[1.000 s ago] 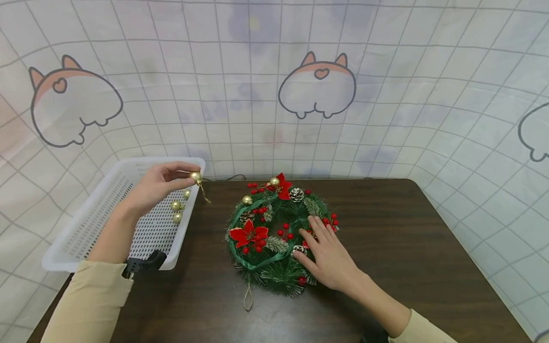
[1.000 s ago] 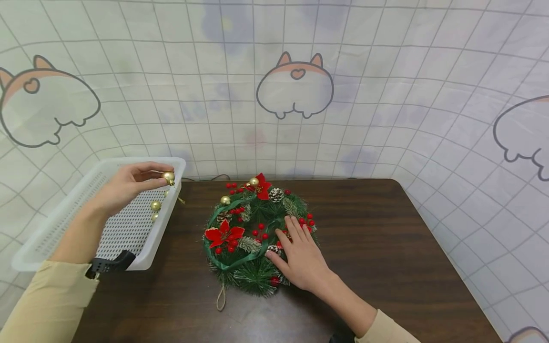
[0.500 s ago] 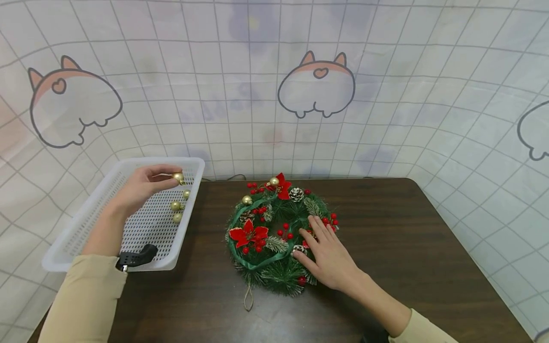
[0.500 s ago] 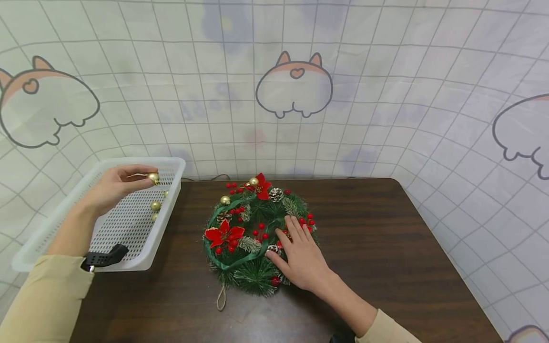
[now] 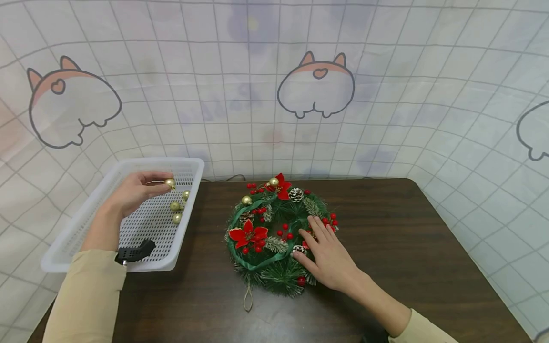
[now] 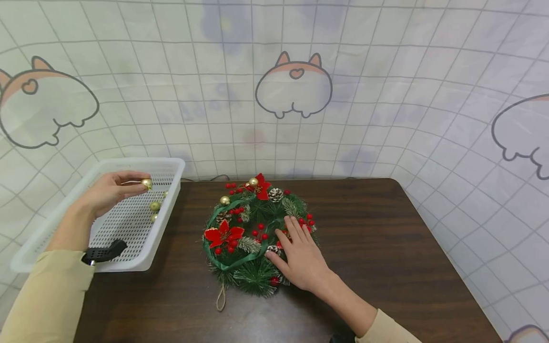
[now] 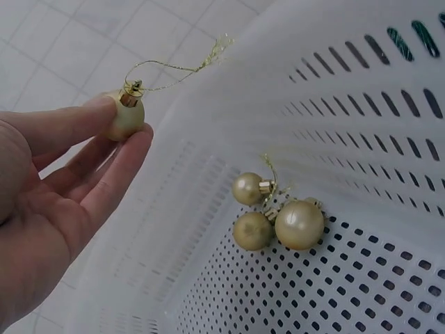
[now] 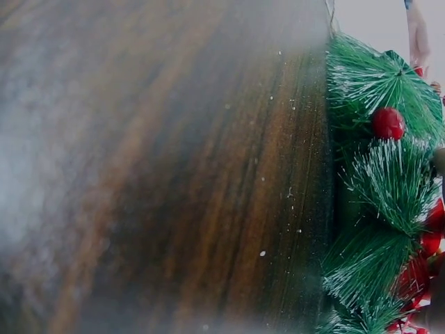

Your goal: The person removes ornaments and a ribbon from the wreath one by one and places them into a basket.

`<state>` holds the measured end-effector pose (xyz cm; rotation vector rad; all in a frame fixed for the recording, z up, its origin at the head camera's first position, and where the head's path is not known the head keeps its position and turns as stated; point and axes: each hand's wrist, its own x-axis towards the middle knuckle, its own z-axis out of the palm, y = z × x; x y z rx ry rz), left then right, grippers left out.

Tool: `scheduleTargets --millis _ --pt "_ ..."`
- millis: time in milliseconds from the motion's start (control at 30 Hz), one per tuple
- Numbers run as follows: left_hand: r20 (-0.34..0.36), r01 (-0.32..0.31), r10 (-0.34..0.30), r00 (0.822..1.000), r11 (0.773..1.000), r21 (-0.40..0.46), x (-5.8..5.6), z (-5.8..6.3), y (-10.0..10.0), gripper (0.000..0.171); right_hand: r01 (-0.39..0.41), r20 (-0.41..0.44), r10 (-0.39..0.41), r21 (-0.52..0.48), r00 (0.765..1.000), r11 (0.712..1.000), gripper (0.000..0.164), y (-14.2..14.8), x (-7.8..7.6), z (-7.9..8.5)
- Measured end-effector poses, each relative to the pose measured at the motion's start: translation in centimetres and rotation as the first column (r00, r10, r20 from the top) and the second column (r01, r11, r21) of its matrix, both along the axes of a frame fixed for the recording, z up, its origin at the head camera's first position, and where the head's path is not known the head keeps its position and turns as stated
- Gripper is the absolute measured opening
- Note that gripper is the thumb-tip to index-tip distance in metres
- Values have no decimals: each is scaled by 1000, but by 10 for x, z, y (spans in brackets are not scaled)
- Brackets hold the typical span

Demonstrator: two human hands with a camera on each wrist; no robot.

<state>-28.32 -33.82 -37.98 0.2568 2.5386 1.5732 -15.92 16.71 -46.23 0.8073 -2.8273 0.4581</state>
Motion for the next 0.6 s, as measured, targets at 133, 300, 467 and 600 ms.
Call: scheduleTargets --millis 133,300,467,600 --pt "35 -1 2 999 999 -35 -3 -4 -5 55 -3 -8 3 0 1000 1000 70 -1 0 0" --pt "75 5 -2 997 999 -53 -5 -9 -9 53 -6 -11 6 1 1000 1000 70 -1 0 0" --pt "81 13 -7 997 997 -70 -7 -14 -10 51 -3 0 3 10 1000 1000 71 -1 0 0" --pt "94 5 5 996 994 -105 -8 -17 -8 49 -3 -3 3 9 1000 1000 71 0 0 0"
